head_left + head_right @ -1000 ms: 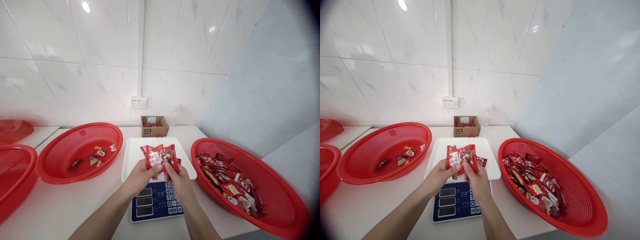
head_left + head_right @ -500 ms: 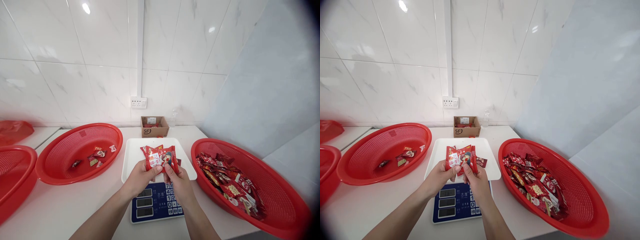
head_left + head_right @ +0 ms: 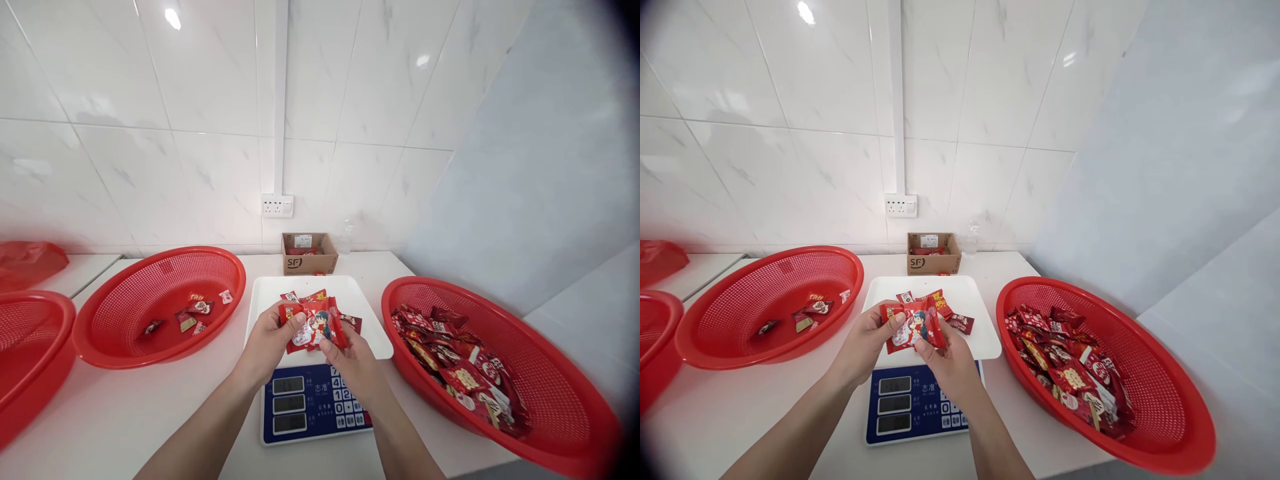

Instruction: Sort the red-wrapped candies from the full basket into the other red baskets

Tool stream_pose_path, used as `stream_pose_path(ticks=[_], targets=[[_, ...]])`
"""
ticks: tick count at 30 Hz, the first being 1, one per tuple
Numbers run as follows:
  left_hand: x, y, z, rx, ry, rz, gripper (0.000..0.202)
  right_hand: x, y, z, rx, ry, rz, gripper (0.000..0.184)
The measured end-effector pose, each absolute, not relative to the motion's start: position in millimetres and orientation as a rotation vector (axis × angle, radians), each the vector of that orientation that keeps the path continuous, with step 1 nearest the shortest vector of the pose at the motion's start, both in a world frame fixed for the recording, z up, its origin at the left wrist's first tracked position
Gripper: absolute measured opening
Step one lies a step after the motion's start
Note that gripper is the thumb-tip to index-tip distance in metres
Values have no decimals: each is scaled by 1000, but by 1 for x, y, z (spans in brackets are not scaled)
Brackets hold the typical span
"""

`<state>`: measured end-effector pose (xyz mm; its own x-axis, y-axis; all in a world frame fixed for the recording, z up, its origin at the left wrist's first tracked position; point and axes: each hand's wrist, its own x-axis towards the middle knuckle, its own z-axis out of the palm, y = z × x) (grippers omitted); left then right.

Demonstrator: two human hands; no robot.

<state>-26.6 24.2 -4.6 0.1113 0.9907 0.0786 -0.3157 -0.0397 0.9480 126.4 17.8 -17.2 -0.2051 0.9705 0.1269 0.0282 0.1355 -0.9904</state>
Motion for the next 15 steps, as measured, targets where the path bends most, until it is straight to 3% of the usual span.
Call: stream_pose_path(ticks=[15], targets=[[-23, 17, -7, 1160, 773, 1117, 37, 129, 19, -26, -1064, -1305, 1138, 37]])
